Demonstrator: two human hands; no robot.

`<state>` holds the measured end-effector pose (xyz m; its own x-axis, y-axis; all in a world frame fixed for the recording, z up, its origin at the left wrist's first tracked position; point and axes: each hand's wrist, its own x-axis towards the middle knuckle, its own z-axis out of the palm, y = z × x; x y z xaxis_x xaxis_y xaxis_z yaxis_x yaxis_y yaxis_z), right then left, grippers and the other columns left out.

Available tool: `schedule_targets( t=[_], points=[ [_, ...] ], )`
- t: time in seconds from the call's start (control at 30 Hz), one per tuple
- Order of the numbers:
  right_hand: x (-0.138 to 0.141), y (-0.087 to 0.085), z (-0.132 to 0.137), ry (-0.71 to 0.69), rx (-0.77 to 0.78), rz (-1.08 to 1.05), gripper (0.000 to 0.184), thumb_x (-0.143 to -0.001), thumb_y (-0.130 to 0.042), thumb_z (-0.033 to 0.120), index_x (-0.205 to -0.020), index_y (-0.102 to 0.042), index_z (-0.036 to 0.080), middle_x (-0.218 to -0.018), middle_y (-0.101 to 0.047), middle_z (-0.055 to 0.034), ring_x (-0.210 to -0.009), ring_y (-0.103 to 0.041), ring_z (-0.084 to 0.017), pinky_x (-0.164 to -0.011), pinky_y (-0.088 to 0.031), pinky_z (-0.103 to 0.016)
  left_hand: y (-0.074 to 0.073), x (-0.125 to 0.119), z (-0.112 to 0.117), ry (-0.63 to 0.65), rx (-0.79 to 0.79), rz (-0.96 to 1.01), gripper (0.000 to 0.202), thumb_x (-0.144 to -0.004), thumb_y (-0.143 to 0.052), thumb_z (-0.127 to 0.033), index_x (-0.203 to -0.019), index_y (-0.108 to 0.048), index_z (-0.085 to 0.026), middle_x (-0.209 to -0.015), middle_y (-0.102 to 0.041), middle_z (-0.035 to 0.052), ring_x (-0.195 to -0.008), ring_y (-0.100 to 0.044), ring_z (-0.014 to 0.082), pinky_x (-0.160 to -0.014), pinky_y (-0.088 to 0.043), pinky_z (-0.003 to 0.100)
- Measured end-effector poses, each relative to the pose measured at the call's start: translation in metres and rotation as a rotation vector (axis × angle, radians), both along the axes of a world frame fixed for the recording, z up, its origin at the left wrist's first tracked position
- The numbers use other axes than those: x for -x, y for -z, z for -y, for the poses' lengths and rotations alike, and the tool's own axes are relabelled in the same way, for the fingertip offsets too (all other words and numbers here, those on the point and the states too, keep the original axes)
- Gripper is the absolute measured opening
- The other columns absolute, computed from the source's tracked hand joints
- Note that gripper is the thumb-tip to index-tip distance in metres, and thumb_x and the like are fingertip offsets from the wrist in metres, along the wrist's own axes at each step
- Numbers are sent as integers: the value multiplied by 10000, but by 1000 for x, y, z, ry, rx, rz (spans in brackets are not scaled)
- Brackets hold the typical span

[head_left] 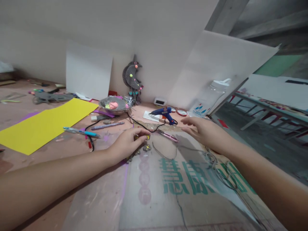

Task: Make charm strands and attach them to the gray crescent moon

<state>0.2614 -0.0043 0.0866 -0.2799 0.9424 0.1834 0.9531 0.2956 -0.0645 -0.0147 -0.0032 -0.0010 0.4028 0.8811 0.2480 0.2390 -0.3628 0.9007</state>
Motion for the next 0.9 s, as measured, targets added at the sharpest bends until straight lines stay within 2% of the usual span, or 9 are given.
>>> schedule_targets(
  t=[0.1,0.23,0.4,0.5,0.6,0.7,0.8,0.9],
  points=[
    [-3,17,-39,33,3,-215,417,-840,-546,390,-1199,-579,180,-1161,-651,-121,-944,-643,-247,-778,-507,-351,0,0,-1,-17,9,13,211,-846,-525,-293,-979,-644,-179,-984,-674,67,-878,-617,198,-782,-483,314],
    [2,39,-80,50,63,-319,466,-759,-650,395,-1167,-589,179,-1036,-699,-97,-877,-660,-234,-733,-517,-324,0,1,-4,-34,24,-17,254,-845,-532,-301,-1048,-632,-186,-971,-664,61,-882,-609,196,-792,-470,317],
    [18,61,-100,115,77,-364,395,-761,-625,472,-1013,-615,168,-806,-719,-75,-697,-661,-212,-610,-507,-297,3,1,-7,-25,77,5,217,-842,-536,-313,-987,-630,-182,-962,-656,54,-846,-607,184,-761,-466,301],
    [28,70,-103,166,58,-399,330,-771,-613,421,-975,-599,161,-653,-686,-53,-581,-634,-204,-546,-492,-297,7,1,-8,-21,69,37,166,-842,-531,-294,-935,-608,-180,-956,-645,51,-847,-604,177,-761,-466,296],
    [29,73,-106,212,1,-433,244,-742,-632,309,-933,-599,162,-725,-698,-78,-691,-657,-235,-610,-506,-315,9,0,-9,-9,46,73,141,-855,-508,-268,-941,-580,-183,-959,-634,51,-891,-597,177,-797,-462,302],
    [22,67,-108,233,-46,-477,221,-721,-644,282,-897,-603,156,-839,-706,-121,-816,-660,-272,-670,-514,-333,9,0,-9,-6,42,65,142,-855,-502,-257,-953,-568,-177,-928,-628,49,-877,-591,175,-798,-460,306],
    [14,57,-102,200,-17,-552,192,-763,-598,299,-885,-606,151,-839,-709,-124,-755,-676,-243,-623,-528,-310,9,-1,-10,-15,39,64,143,-850,-504,-251,-951,-567,-170,-904,-622,47,-854,-585,172,-785,-459,302],
    [13,46,-86,133,36,-640,194,-831,-498,296,-914,-597,150,-953,-704,-122,-693,-683,-180,-604,-544,-278,9,0,-11,-21,44,73,150,-841,-517,-251,-950,-579,-169,-898,-622,45,-844,-581,170,-763,-459,290]
  ],
)
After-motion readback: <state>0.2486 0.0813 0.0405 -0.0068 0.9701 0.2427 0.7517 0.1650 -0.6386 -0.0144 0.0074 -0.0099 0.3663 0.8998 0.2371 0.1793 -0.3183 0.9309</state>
